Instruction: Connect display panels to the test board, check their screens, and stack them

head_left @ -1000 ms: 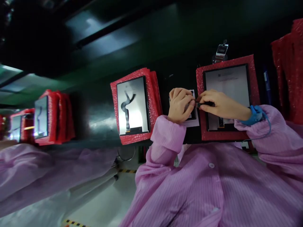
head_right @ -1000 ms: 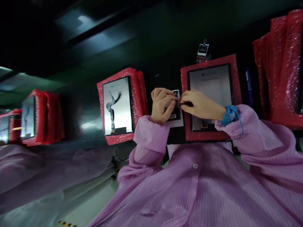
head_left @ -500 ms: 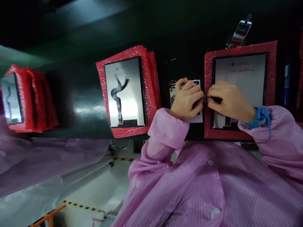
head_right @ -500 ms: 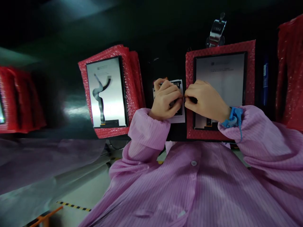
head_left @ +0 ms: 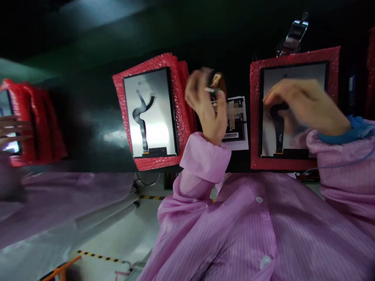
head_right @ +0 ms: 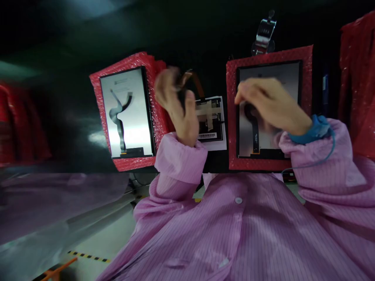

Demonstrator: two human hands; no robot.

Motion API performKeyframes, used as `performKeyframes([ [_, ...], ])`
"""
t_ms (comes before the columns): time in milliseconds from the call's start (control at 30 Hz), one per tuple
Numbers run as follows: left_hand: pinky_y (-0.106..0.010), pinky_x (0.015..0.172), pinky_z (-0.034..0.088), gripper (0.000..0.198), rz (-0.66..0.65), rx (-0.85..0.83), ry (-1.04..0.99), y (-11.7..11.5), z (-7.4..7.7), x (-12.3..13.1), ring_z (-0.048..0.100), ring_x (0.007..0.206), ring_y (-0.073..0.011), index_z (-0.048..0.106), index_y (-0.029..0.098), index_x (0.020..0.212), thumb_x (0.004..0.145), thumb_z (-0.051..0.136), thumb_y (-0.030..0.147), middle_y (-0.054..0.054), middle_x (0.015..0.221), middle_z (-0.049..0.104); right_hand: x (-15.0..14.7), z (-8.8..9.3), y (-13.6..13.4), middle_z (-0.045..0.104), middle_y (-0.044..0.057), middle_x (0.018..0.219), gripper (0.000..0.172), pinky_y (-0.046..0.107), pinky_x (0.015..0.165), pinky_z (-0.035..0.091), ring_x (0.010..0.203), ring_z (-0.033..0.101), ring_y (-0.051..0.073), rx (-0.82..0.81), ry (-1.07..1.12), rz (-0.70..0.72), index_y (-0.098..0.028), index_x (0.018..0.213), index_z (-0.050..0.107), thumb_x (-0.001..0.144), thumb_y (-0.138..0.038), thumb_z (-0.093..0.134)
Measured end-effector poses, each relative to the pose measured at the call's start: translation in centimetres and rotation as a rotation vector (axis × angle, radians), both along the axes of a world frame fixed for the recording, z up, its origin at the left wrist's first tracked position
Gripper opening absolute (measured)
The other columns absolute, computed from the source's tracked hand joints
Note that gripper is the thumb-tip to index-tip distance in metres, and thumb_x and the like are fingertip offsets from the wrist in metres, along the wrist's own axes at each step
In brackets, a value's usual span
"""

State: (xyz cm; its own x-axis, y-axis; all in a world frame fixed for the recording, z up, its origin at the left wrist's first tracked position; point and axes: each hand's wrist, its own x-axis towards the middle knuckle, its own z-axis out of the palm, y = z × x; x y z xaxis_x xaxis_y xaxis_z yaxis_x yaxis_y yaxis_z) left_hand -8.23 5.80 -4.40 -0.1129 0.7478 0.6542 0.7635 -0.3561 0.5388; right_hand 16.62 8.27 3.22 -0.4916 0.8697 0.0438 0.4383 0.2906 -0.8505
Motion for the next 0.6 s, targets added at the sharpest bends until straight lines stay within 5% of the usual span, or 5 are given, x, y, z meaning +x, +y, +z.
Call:
performKeyframes([
  [100, -0.058, 0.134, 0.007, 0.077, 0.108, 0.089, -0.105, 0.1, -0.5, -1.0, 0.005, 0.165, -0.0246, 0.001, 0.032, 0.165, 0.106, 0.036, 0.066, -0.003, 0.178, 0.006, 1.7, 0.6, 1.5, 0.073, 0.011, 0.113, 0.044, 0.037, 0.102, 0.049, 0.109, 0.068, 0.02, 0.142, -0.142, -0.373, -0.01, 0.111, 0.075, 0.107, -0.035, 0.039],
  [167, -0.056, 0.136, 0.008, 0.081, 0.102, 0.094, -0.037, -0.6, -0.2, -0.8, -0.004, 0.166, -0.024, -0.014, 0.036, 0.164, 0.106, 0.034, 0.066, 0.002, 0.178, -0.007, 2.8, 0.3, 2.8, 0.066, 0.015, 0.133, 0.041, 0.045, 0.116, 0.04, 0.132, 0.057, 0.028, 0.245, -0.405, -0.527, -0.009, 0.132, 0.069, 0.106, -0.032, 0.046],
  [333, -0.057, 0.134, 0.018, 0.068, -0.171, 0.042, 0.123, -4.3, 1.2, 2.4, 0.014, 0.164, -0.0296, 0.014, 0.036, 0.164, 0.106, 0.043, 0.055, -0.005, 0.176, 0.015, 4.3, -1.3, 5.3, 0.04, 0.019, 0.157, 0.044, 0.055, 0.124, 0.025, 0.155, 0.025, 0.036, 0.119, -0.675, -0.637, -0.012, 0.145, 0.059, 0.107, -0.031, 0.05],
  [467, -0.058, 0.129, 0.032, 0.062, -0.449, -0.193, 0.206, -7.0, 0.6, 5.5, 0.024, 0.162, -0.0288, 0.02, 0.035, 0.163, 0.106, 0.045, 0.037, -0.013, 0.167, 0.032, 4.6, -1.9, 6.1, 0.046, 0.021, 0.151, 0.038, 0.046, 0.119, 0.03, 0.146, 0.033, 0.031, 0.131, -0.606, -0.575, -0.004, 0.125, 0.07, 0.106, -0.029, 0.05],
  [600, -0.06, 0.131, 0.029, 0.065, -0.495, -0.281, 0.193, -8.1, -0.2, 6.5, 0.007, 0.165, -0.028, 0.015, 0.031, 0.166, 0.107, 0.043, 0.031, -0.016, 0.173, 0.018, 4.8, -0.8, 5.9, 0.053, 0.024, 0.14, 0.033, 0.041, 0.117, 0.032, 0.134, 0.046, 0.029, 0.206, -0.467, -0.639, 0.0, 0.121, 0.068, 0.1, -0.018, 0.05],
])
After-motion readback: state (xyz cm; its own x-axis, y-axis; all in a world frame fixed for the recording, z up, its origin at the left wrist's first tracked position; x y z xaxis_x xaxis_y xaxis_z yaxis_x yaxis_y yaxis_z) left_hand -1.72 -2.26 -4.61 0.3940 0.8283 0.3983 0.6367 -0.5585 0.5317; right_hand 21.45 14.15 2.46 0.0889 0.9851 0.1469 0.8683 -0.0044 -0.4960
